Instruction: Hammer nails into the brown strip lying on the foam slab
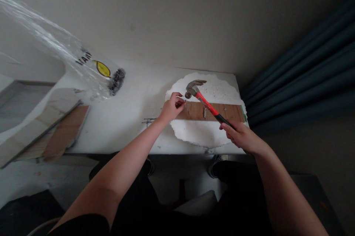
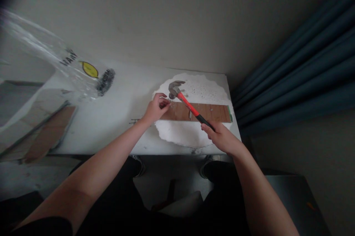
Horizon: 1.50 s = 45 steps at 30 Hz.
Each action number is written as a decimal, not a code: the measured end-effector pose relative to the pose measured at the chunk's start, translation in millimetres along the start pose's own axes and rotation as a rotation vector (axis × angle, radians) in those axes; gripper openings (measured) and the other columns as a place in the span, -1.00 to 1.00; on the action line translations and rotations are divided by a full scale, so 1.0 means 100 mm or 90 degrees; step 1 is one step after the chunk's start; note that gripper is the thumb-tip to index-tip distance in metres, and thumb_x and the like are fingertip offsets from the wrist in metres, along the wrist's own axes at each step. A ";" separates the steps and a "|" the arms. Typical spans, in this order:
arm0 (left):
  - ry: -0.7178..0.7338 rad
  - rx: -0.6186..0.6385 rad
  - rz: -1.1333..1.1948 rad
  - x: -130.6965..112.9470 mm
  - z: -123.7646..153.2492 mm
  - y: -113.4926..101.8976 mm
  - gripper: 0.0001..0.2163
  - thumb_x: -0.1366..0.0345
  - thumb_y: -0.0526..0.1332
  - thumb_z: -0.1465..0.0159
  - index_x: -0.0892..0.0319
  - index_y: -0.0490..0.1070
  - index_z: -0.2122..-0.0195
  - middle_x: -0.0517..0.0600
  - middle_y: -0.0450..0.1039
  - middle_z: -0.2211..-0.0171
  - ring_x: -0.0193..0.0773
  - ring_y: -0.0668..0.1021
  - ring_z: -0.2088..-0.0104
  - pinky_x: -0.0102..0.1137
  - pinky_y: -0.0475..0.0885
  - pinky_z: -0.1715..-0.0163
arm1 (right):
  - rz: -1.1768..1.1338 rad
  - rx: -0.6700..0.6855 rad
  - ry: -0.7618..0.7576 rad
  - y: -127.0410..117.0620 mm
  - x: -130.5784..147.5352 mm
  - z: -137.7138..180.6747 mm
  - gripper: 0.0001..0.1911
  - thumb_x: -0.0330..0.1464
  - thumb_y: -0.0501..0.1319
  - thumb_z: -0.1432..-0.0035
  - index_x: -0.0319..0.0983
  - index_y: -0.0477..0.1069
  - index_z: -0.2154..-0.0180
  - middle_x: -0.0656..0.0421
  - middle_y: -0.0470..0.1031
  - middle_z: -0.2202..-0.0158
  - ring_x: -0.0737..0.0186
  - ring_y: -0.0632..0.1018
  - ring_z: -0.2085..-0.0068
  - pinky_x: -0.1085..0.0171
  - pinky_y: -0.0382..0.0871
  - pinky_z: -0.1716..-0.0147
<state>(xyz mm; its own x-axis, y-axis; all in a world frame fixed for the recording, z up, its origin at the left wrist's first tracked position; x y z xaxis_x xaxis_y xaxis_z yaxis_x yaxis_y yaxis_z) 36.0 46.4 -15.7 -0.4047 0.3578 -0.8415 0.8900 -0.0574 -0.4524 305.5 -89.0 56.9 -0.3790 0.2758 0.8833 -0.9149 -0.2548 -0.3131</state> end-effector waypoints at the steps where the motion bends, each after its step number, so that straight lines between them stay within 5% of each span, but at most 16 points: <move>1: -0.002 0.000 0.002 -0.01 0.00 0.00 -0.66 0.38 0.29 -0.25 0.06 0.21 0.02 -0.06 0.61 0.27 -0.30 0.63 0.28 -0.37 0.50 0.23 | 0.010 0.005 0.000 0.01 0.00 0.00 -0.62 -0.02 0.23 -0.27 -0.22 0.48 0.26 0.29 0.28 0.58 0.43 0.20 0.63 0.39 0.01 0.71; 18: 0.017 -0.002 -0.018 0.01 -0.01 0.00 -0.66 0.39 0.29 -0.24 0.07 0.22 0.02 -0.08 0.60 0.29 -0.32 0.63 0.30 -0.41 0.49 0.26 | 0.173 0.023 -0.035 0.03 0.09 0.03 -0.53 0.05 0.10 -0.33 -0.23 0.43 0.25 0.25 0.31 0.53 0.37 0.28 0.55 0.35 0.07 0.62; 45: 0.017 -0.001 -0.026 -0.03 0.01 0.00 -0.62 0.42 0.30 -0.22 0.08 0.21 -0.01 -0.10 0.58 0.31 -0.34 0.60 0.33 -0.42 0.46 0.28 | 0.228 0.036 -0.036 0.02 0.15 0.04 -0.48 0.08 0.03 -0.34 -0.23 0.41 0.24 0.25 0.30 0.51 0.35 0.31 0.52 0.32 0.13 0.56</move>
<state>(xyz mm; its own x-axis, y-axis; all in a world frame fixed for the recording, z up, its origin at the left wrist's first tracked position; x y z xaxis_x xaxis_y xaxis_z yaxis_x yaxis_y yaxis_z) 37.0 44.5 -13.2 -0.4352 0.3841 -0.8143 0.8731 -0.0407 -0.4858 298.5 -88.8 71.3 -0.6638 0.1091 0.7399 -0.7165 -0.3766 -0.5873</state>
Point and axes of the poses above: each hand's wrist, its own z-axis away from the middle knuckle, its own y-axis out of the palm, x = y × z, the point moved 5 cm from there along -z, towards the middle knuckle
